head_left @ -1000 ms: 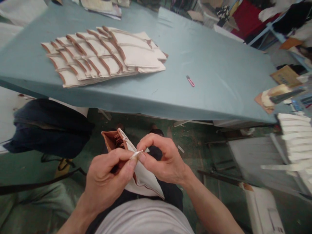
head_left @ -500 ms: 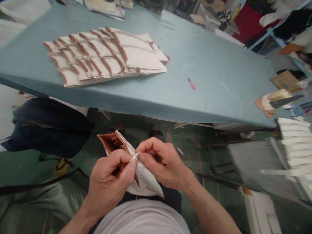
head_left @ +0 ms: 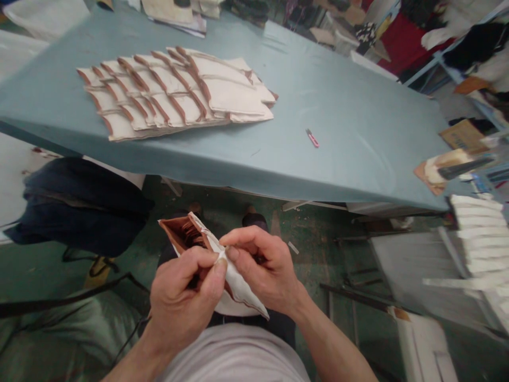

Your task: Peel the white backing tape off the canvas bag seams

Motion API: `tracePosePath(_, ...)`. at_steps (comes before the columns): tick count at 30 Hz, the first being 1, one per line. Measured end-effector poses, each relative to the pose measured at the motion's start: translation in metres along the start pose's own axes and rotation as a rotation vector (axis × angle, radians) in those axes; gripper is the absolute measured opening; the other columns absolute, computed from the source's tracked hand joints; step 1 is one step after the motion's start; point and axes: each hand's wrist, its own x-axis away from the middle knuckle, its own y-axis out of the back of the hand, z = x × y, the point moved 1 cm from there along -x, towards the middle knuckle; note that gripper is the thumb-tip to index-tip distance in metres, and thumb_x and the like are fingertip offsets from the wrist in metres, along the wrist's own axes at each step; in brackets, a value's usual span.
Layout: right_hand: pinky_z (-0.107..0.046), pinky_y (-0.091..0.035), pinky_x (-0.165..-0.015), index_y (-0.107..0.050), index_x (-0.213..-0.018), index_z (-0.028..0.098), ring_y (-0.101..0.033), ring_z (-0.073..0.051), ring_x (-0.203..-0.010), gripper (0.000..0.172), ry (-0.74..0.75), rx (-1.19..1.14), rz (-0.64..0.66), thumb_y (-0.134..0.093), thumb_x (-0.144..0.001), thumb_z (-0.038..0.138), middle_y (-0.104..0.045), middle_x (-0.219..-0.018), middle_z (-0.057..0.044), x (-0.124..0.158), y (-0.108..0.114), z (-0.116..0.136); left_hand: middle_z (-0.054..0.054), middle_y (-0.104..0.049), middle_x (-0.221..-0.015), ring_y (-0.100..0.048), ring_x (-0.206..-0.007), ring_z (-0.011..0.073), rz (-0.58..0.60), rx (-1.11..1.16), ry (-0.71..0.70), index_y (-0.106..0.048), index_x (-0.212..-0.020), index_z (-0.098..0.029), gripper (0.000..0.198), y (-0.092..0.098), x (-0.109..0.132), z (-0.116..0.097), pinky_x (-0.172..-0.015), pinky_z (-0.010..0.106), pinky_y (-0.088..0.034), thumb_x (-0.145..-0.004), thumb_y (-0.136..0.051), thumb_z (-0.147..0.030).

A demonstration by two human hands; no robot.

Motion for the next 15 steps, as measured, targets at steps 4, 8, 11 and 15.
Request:
tracePosePath(4,-0.024,-0.028,-0.047,-0.069,-0.13,0.021,-0.035,-0.009,-0.048,0.043,-0.037,-0.108,-0.026,-0.064,-0.103,0.054,-0.048,-0.06,0.008,-0.0001,0.0007,-0.0023,-0.005,-0.068,-0.057,-0.058,-0.044,0.0103,-0.012,-0.004,-0.02,-0.07,-0.072,-0.023,0.022,-0.0012,0.0015,-0.0004,-0.048,0.022,-0.041,-0.093,-0.065,-0.018)
tracePosePath(8,-0.021,-0.032,-0.047,-0.069,-0.118,0.018,-0.036,-0.008,-0.05,0.055,-0.181,-0.262,0.008,-0.071,-0.094,0.067,-0.05,-0.062,0.008,0.0009,0.0046,-0.004,-0.006,-0.069,-0.059,-0.059,-0.043,0.0095,-0.031,0.01,-0.057,-0.073,-0.079,-0.023,0.018,-0.0001,0.0008,0.0013,-0.048,0.02,-0.043,-0.093,-0.066,-0.014)
tracePosePath(11,-0.021,-0.036,-0.051,-0.069,-0.093,0.018,-0.044,-0.008,-0.055,0.053,-0.254,-0.208,0.016,-0.083,-0.083,0.067,-0.06,-0.068,0.004,0.0007,0.0062,-0.0014,-0.007,-0.07,-0.06,-0.06,-0.045,0.0096,-0.025,0.005,-0.055,-0.074,-0.084,-0.024,0.015,0.0012,-0.0007,0.0037,-0.047,0.02,-0.043,-0.094,-0.067,-0.015)
tracePosePath(15,-0.02,-0.037,-0.051,-0.066,-0.088,0.018,-0.043,-0.008,-0.054,0.047,-0.287,-0.201,0.006,-0.091,-0.077,0.058,-0.06,-0.067,0.005,-0.0003,0.0039,0.0033,-0.007,-0.071,-0.062,-0.061,-0.045,0.0098,0.007,0.01,-0.064,-0.075,-0.085,-0.024,0.014,0.0016,-0.0031,0.002,-0.048,0.02,-0.043,-0.094,-0.067,-0.016)
